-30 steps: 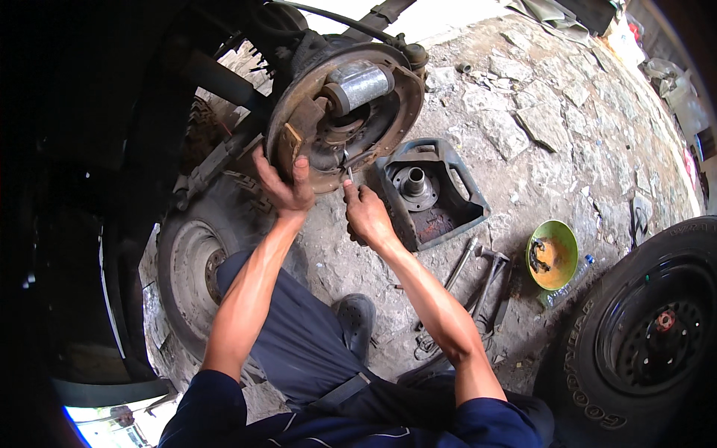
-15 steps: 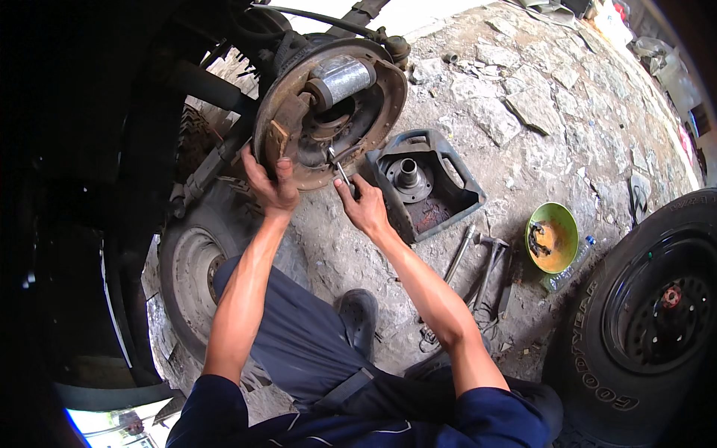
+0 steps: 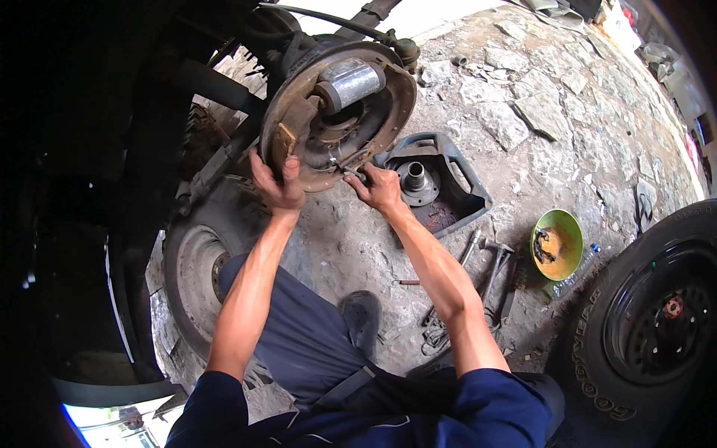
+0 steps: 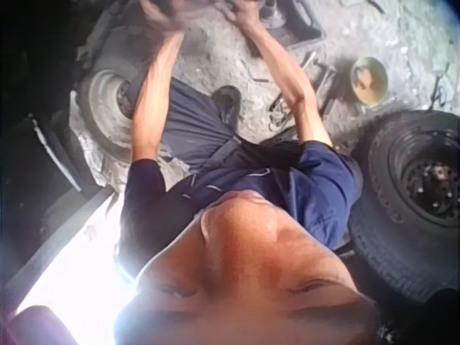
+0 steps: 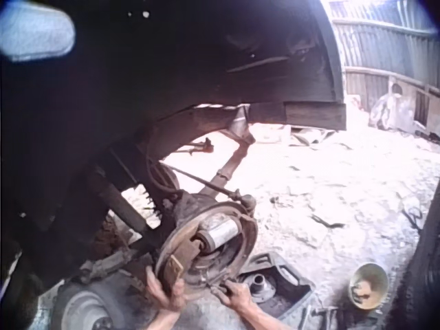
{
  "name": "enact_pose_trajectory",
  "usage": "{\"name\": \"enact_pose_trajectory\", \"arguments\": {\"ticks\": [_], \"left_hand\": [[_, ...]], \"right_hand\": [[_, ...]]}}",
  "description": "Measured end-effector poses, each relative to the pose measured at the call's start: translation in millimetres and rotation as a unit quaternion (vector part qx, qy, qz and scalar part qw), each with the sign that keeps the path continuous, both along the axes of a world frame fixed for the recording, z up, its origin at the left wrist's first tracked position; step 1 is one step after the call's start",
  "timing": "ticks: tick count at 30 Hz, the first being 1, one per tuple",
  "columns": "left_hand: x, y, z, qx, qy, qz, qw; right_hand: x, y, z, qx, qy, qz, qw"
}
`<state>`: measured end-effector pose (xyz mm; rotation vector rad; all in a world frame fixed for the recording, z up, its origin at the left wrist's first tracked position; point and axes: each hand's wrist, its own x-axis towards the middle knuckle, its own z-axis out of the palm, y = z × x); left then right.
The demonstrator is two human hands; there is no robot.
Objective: The person installs brake shoes and springs into a vehicle's drum brake assembly by hand and using a screwdriver.
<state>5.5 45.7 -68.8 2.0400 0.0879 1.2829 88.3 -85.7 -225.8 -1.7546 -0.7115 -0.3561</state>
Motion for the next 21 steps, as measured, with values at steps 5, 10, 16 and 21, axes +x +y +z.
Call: {"name": "enact_pose_trajectory", "arguments": {"ticks": [5,10,16,21], "left_hand": [[-4,-3,-6,-0.001,0.013,0.046,0.999],[-4,-7,-3,-0.010,0.050,0.051,0.997],[-3,2,-15,0.022,0.029,0.078,0.996],[0,4,-18,0.018,0.026,0.085,0.996]], "right_hand": [[13,-5,5,0.024,-0.070,0.040,0.996],[14,-8,4,0.019,-0.080,0.004,0.997],[-2,-17,27,-0.081,-0.004,-0.009,0.997],[-3,-30,60,-0.157,0.072,0.028,0.985]]}}
